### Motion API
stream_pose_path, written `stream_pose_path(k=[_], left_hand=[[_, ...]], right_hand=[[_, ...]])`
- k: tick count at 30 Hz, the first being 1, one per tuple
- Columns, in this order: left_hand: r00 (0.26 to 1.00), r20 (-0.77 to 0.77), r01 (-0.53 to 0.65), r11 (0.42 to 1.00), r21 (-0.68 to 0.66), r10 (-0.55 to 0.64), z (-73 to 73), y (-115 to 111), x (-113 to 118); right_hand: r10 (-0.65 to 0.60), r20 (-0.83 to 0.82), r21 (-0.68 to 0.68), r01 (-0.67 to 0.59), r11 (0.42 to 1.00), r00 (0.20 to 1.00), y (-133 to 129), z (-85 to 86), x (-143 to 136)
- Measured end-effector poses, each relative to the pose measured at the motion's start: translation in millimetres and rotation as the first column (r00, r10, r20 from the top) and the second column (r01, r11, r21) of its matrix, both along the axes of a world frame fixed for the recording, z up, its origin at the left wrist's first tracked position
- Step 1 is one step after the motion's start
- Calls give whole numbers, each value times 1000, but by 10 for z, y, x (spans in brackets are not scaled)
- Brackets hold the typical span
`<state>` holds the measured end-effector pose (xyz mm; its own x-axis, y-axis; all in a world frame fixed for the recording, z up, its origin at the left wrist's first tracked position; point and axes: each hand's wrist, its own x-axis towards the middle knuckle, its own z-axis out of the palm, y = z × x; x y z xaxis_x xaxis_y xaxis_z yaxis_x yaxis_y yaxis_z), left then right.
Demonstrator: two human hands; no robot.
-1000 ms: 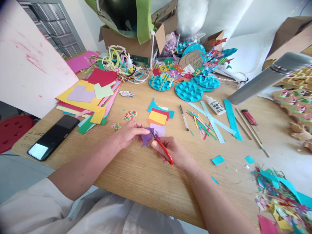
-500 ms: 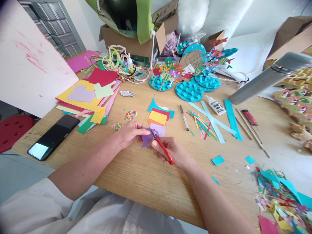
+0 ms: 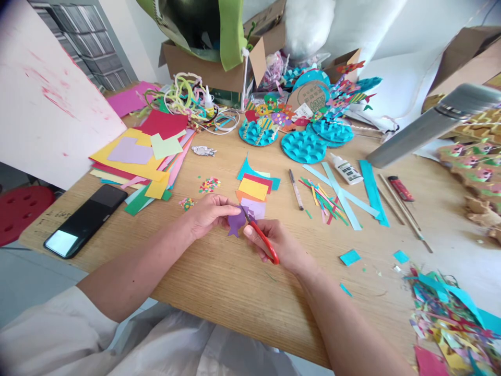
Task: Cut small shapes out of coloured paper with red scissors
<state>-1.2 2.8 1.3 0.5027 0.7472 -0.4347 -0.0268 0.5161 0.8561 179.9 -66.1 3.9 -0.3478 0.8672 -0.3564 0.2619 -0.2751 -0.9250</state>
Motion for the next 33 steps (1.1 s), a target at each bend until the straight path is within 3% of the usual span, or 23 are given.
stream_pose_path(k=[33], left_hand=[[1000, 6, 28, 1000, -7, -28, -27, 5, -6]], right_hand=[[23, 6, 11, -23, 1000, 1000, -5, -31, 13]])
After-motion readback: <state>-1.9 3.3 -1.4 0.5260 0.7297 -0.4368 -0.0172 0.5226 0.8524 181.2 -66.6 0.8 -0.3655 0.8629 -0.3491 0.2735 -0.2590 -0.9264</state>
